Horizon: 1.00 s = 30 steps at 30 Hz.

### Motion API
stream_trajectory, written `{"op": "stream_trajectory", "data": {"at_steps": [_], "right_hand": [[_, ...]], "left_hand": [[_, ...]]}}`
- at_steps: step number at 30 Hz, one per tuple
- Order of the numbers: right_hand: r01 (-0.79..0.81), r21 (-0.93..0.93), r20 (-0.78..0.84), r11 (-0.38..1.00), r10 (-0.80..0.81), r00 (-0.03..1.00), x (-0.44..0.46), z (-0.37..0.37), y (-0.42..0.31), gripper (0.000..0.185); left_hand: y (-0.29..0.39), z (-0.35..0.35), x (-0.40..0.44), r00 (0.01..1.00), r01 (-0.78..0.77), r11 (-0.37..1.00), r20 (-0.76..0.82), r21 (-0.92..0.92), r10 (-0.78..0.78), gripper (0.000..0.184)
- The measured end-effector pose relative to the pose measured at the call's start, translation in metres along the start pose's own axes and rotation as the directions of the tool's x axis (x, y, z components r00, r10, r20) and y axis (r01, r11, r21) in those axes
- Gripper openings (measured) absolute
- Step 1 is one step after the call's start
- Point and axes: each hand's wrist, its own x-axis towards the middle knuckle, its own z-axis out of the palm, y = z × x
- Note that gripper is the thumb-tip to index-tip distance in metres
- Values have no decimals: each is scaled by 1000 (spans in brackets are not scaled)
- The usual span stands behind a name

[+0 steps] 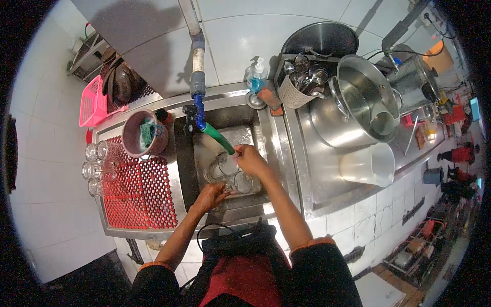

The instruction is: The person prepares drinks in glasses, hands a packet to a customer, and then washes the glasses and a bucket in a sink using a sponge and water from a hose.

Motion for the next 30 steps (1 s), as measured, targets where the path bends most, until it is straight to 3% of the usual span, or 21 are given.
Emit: {"op": "stream_trajectory", "data": {"at_steps": [1, 5, 7, 11, 13, 20, 22, 26, 28, 29, 30], "right_hand": [[41, -125, -29, 991, -45, 999, -1, 0, -4, 14], [70, -128, -35, 989, -75, 997, -2, -3, -6, 16], [22, -157, -22, 987, -26, 999, -4, -3, -7, 19], [97, -129, -16, 987, -99, 995, 0, -5, -1, 22], [32, -265, -31, 964, -41, 999, -8, -7, -27, 21], [25, -355, -19, 934, -34, 999, -8, -10, -31, 17], [44, -132, 130, 990, -27, 991, -3, -8, -16, 18], [-2, -41, 121, 999, 7, 993, -2, 0, -15, 19], [-55, 403, 104, 913, 14, 995, -4, 6, -21, 21], [-55, 403, 102, 913, 14, 995, -2, 6, -21, 21], [-38, 211, 36, 977, 31, 999, 0, 5, -21, 19]], "left_hand": [[1, -1, 1, 999, 42, 999, 2, -31, -42, 27], [-5, 3, 5, 985, 155, 982, -57, -108, -162, 32], [-6, 3, 9, 949, 293, 941, -71, -170, -308, 36], [-20, 13, 7, 928, 311, 917, -129, -250, -350, 35], [-18, 12, 9, 917, 280, 924, -214, -260, -338, 34], [-3, 7, 18, 863, 309, 878, -280, -366, -420, 31], [0, 4, 23, 842, 381, 851, -246, -360, -481, 32], [-4, 1, 32, 862, 413, 868, -189, -275, -470, 34], [-5, -3, 33, 904, 381, 900, -118, -210, -410, 36], [-5, -4, 33, 905, 380, 901, -117, -210, -409, 36], [-4, -4, 33, 903, 386, 895, -109, -224, -416, 37]]}}
